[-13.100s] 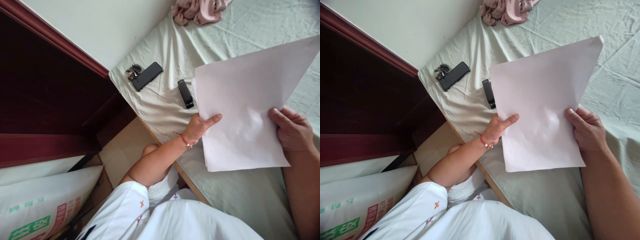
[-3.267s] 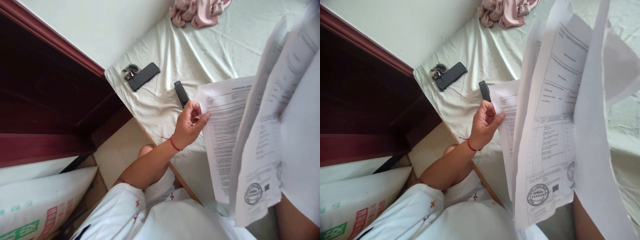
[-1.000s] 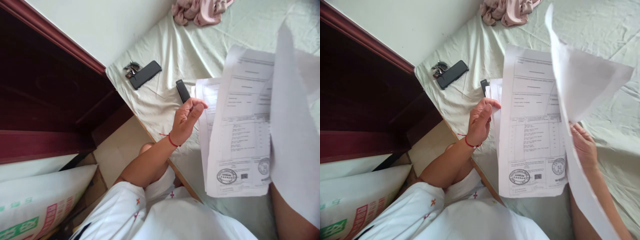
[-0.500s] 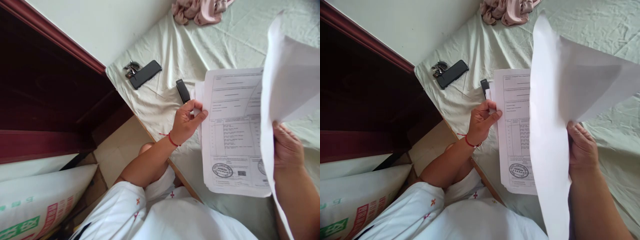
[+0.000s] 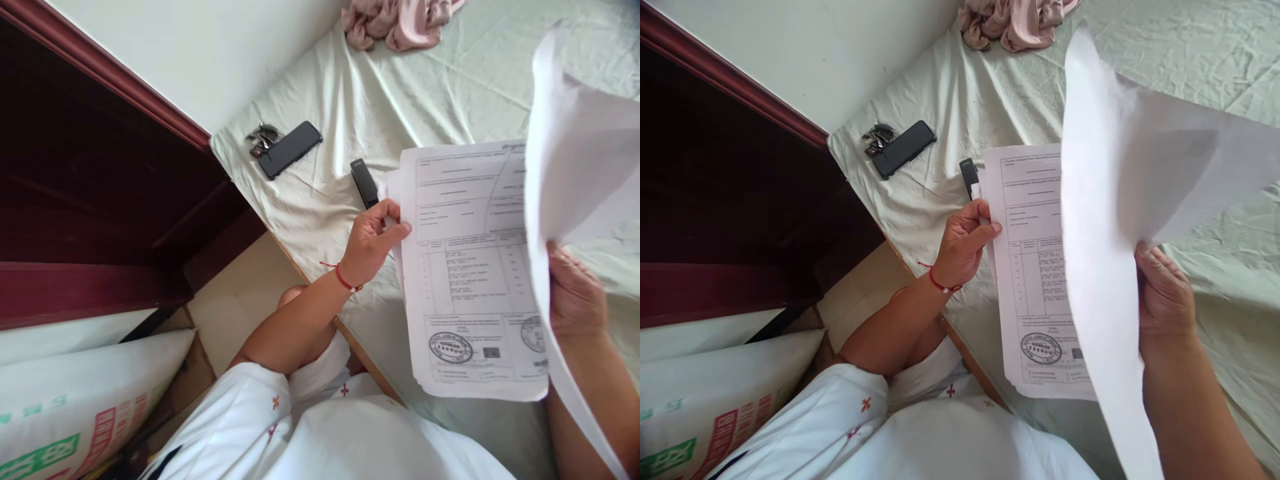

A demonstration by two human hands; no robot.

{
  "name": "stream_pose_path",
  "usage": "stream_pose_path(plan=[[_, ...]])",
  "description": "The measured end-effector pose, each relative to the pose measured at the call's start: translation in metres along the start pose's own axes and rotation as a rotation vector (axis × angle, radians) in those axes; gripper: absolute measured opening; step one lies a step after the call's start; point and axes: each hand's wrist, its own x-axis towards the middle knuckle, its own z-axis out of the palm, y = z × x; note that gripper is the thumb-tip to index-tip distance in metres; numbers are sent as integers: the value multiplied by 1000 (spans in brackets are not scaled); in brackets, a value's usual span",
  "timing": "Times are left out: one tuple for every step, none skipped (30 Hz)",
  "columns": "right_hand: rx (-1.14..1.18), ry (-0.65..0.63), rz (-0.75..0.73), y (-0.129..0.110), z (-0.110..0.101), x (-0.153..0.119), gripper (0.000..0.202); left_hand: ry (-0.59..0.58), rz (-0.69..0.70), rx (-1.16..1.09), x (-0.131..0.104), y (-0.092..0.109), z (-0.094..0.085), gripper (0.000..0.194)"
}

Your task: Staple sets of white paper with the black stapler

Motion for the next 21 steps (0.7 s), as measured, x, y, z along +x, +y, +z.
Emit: stream_pose_path(plan=[[6,4,21,1,0,1,29,4,-3,5,0,0,0,34],[10,7,30,1,-1,2,31,9,-5,11,0,1,0,34],[12,7,26,2,-2,2,31,12,-4,15,0,1,1,35],[12,5,17,4,-2,3,30,15,-2,17,0,1,1,35],[17,3,4,5,-4,4,28,20,2,15,-1,1,1,36],[26,-3,-7,7,-5,5,26,24,6,10,-1,1,1,36],[33,-17,-13,9,-7,6,24,28,8,3,-1,0,1,36],[37,-36,-13,11,-9,8,23,32,8,-3,-1,0,2,36],[38,-50,-15,13,-11,9,22,39,7,-5,-1,-1,1,35],[32,-59,-15,14,-13,10,21,47,5,-5,0,-1,1,34],[22,-62,-13,15,-14,10,21,56,4,-2,0,-1,1,32],[12,-61,-12,16,-15,11,22,67,6,2,0,-2,1,30],[5,-61,-17,16,-16,11,23,77,13,4,0,-2,1,29],[-2,-67,-25,16,-15,11,25,86,23,6,0,-2,0,27],[-11,-78,-32,16,-15,10,28,95,33,9,0,-2,0,25],[-21,-91,-39,15,-14,10,33,104,41,12,0,-2,0,23],[-31,-101,-43,15,-13,9,38,112,45,14,0,-2,-1,22],[-44,-109,-44,14,-12,8,44,118,43,17,0,-2,-1,20],[-56,-115,-41,14,-11,7,47,121,39,18,1,-3,-1,18],[-65,-120,-38,14,-10,6,49,123,35,19,1,-3,-2,15],[-75,-127,-37,13,-10,6,50,126,36,19,1,-4,-2,13]])
